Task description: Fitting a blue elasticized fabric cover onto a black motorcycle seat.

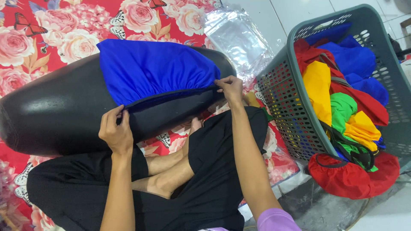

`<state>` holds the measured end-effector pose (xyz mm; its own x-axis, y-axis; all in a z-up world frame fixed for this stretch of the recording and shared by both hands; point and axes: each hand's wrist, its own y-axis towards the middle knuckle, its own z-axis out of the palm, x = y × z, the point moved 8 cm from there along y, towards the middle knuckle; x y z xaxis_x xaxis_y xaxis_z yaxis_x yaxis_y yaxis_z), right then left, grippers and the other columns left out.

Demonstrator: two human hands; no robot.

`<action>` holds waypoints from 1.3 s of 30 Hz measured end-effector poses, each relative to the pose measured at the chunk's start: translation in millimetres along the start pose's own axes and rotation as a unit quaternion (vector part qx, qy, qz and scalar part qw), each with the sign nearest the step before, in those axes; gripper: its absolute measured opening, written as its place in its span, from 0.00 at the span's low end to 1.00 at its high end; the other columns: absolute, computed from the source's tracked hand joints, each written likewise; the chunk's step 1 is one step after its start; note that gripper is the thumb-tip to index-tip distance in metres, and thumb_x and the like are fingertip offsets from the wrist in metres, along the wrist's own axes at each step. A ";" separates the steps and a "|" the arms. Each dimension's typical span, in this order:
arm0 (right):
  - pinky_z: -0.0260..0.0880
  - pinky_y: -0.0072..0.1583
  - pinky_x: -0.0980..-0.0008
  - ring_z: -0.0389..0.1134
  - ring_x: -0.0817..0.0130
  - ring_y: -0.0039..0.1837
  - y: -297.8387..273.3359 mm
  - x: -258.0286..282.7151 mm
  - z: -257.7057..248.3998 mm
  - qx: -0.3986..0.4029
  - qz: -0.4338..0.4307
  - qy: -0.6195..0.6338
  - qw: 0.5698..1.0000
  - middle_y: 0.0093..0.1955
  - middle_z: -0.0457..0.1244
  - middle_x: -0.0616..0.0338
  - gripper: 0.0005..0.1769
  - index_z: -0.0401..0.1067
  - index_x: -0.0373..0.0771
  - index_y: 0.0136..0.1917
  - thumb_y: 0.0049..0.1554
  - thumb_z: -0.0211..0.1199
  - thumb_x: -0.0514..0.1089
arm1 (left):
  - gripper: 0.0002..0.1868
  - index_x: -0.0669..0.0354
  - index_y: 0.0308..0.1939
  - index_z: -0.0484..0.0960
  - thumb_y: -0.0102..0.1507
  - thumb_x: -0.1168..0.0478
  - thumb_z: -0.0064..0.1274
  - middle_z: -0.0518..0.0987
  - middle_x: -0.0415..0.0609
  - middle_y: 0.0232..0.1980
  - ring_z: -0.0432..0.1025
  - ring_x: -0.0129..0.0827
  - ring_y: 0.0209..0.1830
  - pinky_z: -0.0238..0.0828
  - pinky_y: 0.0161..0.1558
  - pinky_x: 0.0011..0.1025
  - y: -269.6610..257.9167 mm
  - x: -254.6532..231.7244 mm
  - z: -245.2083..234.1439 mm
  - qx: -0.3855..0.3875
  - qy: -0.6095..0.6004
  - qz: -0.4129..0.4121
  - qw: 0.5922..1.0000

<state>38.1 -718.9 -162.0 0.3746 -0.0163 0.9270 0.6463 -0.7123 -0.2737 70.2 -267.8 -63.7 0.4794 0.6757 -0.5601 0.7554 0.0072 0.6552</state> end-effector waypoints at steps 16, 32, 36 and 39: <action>0.84 0.45 0.66 0.68 0.67 0.42 -26.3 33.9 29.0 0.055 -0.039 0.222 0.973 0.41 0.57 0.58 0.17 0.67 0.34 0.42 0.48 0.76 0.28 | 0.14 0.62 0.39 0.87 0.56 0.81 0.67 0.81 0.44 0.36 0.78 0.31 0.32 0.79 0.32 0.21 15.5 9.1 -53.4 -0.084 0.021 0.000 0.996; 0.71 0.34 0.77 0.71 0.73 0.31 -33.8 27.4 45.8 0.069 -0.118 -0.003 0.991 0.36 0.66 0.56 0.13 0.73 0.38 0.39 0.45 0.78 0.35 | 0.20 0.56 0.43 0.77 0.55 0.69 0.74 0.71 0.43 0.44 0.71 0.35 0.38 0.75 0.36 0.25 -13.0 3.9 -63.1 -0.048 0.037 -0.076 0.995; 0.69 0.37 0.78 0.69 0.75 0.32 -40.0 34.9 47.2 0.080 -0.125 -0.014 0.989 0.37 0.65 0.56 0.12 0.72 0.37 0.40 0.47 0.76 0.35 | 0.10 0.52 0.37 0.83 0.58 0.65 0.70 0.76 0.42 0.39 0.72 0.36 0.40 0.68 0.41 0.30 -14.8 -50.7 -29.2 0.044 0.065 0.093 0.993; 0.68 0.38 0.77 0.69 0.75 0.33 -37.1 30.8 48.3 0.086 -0.131 -0.017 0.988 0.38 0.65 0.56 0.12 0.72 0.37 0.40 0.48 0.76 0.35 | 0.07 0.54 0.42 0.86 0.61 0.63 0.68 0.77 0.43 0.40 0.72 0.34 0.41 0.67 0.40 0.28 -17.2 -57.8 -12.1 0.062 0.089 0.123 0.986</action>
<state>57.8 -659.1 -135.8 0.2000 0.1779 0.9635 0.8265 -0.5587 -0.0684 24.1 -298.1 -36.4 0.5774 0.7646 -0.2864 0.6800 -0.2561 0.6871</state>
